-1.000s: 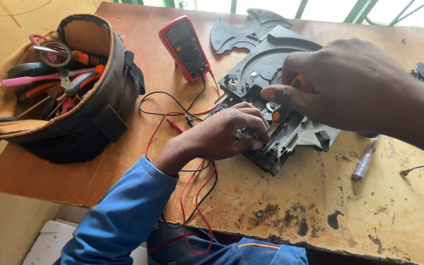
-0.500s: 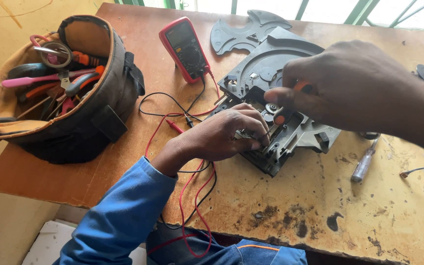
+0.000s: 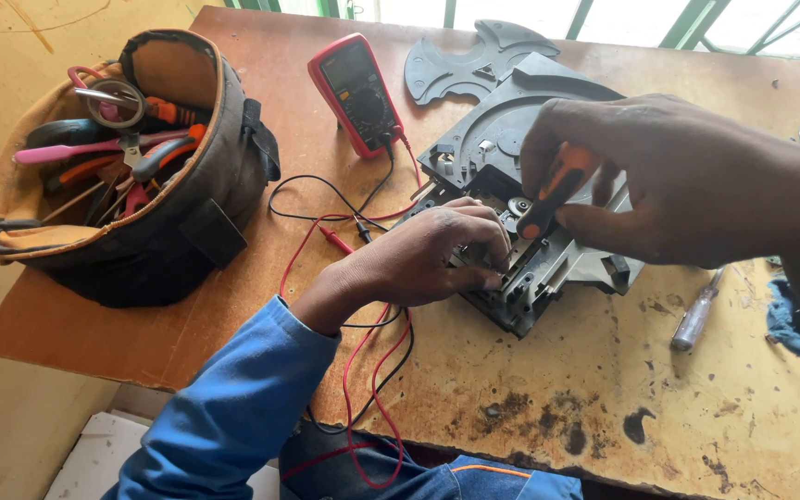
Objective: Disassembling an electronic device to remove the internal motor and laser assembly using a screwdriver.
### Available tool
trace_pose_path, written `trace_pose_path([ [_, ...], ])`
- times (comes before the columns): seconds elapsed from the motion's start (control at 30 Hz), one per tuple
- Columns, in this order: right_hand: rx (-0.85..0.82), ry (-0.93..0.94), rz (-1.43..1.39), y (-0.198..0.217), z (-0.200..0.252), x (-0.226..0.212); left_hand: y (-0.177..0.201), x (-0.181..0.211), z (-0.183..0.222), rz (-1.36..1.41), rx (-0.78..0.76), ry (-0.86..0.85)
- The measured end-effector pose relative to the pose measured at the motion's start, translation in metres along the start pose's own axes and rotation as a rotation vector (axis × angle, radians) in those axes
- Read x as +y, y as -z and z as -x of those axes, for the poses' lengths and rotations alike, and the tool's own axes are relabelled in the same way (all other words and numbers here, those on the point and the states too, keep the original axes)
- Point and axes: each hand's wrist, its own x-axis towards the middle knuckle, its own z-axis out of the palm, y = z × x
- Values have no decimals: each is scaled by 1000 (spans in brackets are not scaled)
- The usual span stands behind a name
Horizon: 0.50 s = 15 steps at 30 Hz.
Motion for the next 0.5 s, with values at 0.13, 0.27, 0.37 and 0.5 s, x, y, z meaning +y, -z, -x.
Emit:
trace_pose_path([
  [0.13,102,-85,142,-4,1,-4,3,7,1,9,-8,-6],
  [0.27,116,167,-5,1,4,3,2,1,2,47,-19,-21],
  [0.37,-114,-135,-23,6,8,-9,2,1,1,53,-27,-33],
  [0.5,78,201,-2,-5,5,15,1,2,-1,22,-22,-16],
])
